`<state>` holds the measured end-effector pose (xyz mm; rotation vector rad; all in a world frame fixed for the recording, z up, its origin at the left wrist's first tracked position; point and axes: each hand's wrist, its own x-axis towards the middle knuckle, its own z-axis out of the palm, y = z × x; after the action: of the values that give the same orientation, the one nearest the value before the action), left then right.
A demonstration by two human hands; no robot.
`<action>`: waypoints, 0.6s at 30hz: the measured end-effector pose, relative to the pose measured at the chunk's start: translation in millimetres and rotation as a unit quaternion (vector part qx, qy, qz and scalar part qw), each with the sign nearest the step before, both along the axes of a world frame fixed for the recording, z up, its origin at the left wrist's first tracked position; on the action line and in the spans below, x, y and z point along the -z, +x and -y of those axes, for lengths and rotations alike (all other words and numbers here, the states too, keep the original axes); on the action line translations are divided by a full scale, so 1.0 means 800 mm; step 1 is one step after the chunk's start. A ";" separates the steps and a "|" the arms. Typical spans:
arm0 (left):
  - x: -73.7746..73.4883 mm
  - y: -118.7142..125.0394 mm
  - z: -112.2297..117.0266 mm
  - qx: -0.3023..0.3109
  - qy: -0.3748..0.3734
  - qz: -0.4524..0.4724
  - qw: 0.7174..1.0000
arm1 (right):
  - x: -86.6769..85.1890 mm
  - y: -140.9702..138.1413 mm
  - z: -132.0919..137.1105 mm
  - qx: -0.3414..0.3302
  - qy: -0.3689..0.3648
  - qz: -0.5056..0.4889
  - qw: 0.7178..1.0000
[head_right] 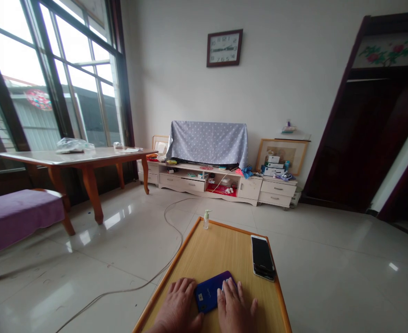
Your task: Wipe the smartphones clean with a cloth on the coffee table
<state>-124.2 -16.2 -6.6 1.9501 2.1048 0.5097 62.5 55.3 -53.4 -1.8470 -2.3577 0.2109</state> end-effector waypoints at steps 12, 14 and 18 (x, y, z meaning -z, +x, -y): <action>0.000 -0.001 0.000 0.001 -0.001 -0.009 1.000 | -0.009 -0.012 0.008 -0.028 -0.011 -0.009 1.000; -0.002 0.000 0.000 0.002 -0.006 -0.007 1.000 | -0.005 -0.006 -0.002 -0.008 0.006 -0.006 1.000; -0.005 0.001 -0.001 0.004 -0.008 -0.003 1.000 | -0.007 -0.017 0.001 -0.014 0.008 -0.005 1.000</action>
<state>-123.3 -15.8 -3.0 1.9526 2.0970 0.4836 49.2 54.5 -48.0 -1.8021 -2.3736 0.2033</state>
